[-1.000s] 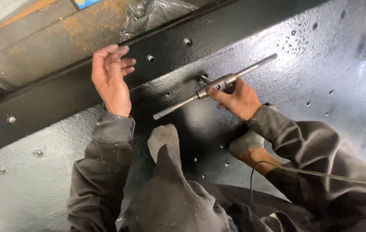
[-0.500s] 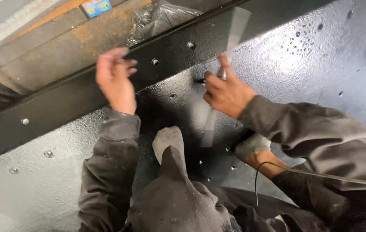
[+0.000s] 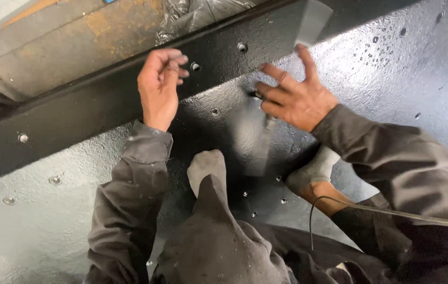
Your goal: Manually threading holes in a large black metal plate using a tap wrench.
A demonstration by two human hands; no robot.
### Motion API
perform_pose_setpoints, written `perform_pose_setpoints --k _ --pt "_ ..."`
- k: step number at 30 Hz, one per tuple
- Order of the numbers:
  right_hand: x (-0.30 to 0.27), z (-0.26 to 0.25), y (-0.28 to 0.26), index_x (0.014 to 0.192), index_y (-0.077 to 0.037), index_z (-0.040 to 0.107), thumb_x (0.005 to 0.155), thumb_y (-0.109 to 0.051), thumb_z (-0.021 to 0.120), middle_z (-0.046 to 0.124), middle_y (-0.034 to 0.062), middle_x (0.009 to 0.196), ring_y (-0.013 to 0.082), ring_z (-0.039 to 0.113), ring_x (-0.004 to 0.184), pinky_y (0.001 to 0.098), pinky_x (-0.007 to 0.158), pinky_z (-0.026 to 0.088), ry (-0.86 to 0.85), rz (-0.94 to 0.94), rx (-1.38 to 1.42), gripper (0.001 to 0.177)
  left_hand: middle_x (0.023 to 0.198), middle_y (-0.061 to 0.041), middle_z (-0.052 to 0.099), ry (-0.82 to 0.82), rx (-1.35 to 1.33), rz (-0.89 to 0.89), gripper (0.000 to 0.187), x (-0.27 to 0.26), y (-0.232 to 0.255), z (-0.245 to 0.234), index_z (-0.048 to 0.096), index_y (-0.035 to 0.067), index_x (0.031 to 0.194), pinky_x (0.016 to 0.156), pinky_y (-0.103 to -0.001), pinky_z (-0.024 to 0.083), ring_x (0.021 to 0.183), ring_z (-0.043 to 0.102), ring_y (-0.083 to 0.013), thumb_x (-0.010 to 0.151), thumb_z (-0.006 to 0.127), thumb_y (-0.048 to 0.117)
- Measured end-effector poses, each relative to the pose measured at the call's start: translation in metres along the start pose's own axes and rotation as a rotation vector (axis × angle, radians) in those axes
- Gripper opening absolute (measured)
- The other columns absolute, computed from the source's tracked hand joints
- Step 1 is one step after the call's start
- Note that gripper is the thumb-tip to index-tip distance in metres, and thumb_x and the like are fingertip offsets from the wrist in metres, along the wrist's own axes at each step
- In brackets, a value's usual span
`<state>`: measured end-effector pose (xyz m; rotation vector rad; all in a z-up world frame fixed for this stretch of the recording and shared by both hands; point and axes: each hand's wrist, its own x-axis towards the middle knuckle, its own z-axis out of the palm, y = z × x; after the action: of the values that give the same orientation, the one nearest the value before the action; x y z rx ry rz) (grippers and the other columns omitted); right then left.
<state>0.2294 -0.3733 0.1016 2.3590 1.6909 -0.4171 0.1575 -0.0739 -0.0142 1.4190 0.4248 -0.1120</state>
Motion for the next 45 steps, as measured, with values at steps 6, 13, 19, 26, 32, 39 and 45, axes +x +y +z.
perform_pose_setpoints --k 6,13,19,26,32,39,45 --pt "-0.02 -0.001 -0.022 0.138 -0.025 0.06 0.102 -0.027 0.066 0.05 0.0121 0.154 0.0332 0.047 0.135 0.07 0.113 0.035 0.157 0.298 0.443 0.036 0.11 -0.005 0.073 -0.04 -0.018 -0.025 0.015 -0.004 0.0 0.001 0.063 0.002 0.122 0.075 -0.025 0.054 0.088 0.068 -0.0087 0.112 0.053 0.006" --pt "-0.02 -0.02 -0.02 0.128 -0.019 0.068 0.097 -0.031 0.07 0.067 0.0057 0.131 0.0231 0.062 0.121 0.0606 0.111 0.04 0.181 0.194 0.189 0.034 0.111 -0.005 0.074 0.041 -0.041 0.001 0.013 -0.011 -0.012 -0.003 0.061 0.003 0.123 0.076 -0.024 0.055 0.086 0.067 -0.0087 0.112 0.054 0.007" --pt "-0.026 0.009 -0.051 0.111 0.003 0.051 0.09 -0.046 0.08 0.064 0.0224 0.094 0.0323 0.063 0.08 0.044 0.068 0.055 0.128 1.024 0.807 0.06 0.111 -0.006 0.073 -0.024 -0.064 -0.02 0.013 -0.018 -0.011 0.014 0.061 0.002 0.122 0.074 -0.025 0.055 0.086 0.068 -0.0093 0.111 0.057 0.008" --pt "-0.013 0.023 -0.022 0.116 -0.01 0.051 0.089 -0.028 0.075 0.07 0.0104 0.09 0.0229 0.07 0.074 0.046 0.073 0.06 -0.153 0.694 0.812 0.04 0.114 -0.007 0.07 -0.026 -0.092 0.067 0.013 -0.028 -0.01 0.022 0.061 -0.001 0.121 0.087 -0.026 0.059 0.1 0.068 -0.0094 0.11 0.055 0.002" --pt "0.015 -0.016 0.004 0.107 -0.023 0.064 0.095 -0.011 0.066 0.069 -0.0054 0.111 0.0127 0.065 0.109 0.066 0.111 0.039 -0.345 -0.137 -0.094 0.017 0.111 -0.004 0.07 0.05 0.039 0.035 0.012 -0.024 0.006 0.011 0.063 0.002 0.118 0.075 -0.025 0.055 0.087 0.066 -0.0087 0.111 0.054 0.001" --pt "-0.012 -0.016 -0.014 0.133 -0.018 0.055 0.09 -0.034 0.072 0.066 0.0152 0.133 0.027 0.068 0.109 0.0533 0.097 0.054 0.187 0.103 0.271 0.048 0.105 -0.003 0.074 -0.06 0.079 0.077 0.012 -0.032 0.005 0.028 0.065 0.003 0.119 0.077 -0.024 0.057 0.088 0.065 -0.0057 0.109 0.06 0.002" --pt "-0.013 0.028 -0.009 0.142 -0.018 0.051 0.097 -0.033 0.064 0.069 0.0078 0.107 0.0246 0.069 0.074 0.0426 0.07 0.062 -0.466 0.407 0.512 0.049 0.102 -0.006 0.074 -0.029 0.254 0.158 0.016 -0.03 0.022 0.025 0.067 0.003 0.116 0.068 -0.024 0.055 0.081 0.068 -0.0074 0.102 0.062 -0.003"
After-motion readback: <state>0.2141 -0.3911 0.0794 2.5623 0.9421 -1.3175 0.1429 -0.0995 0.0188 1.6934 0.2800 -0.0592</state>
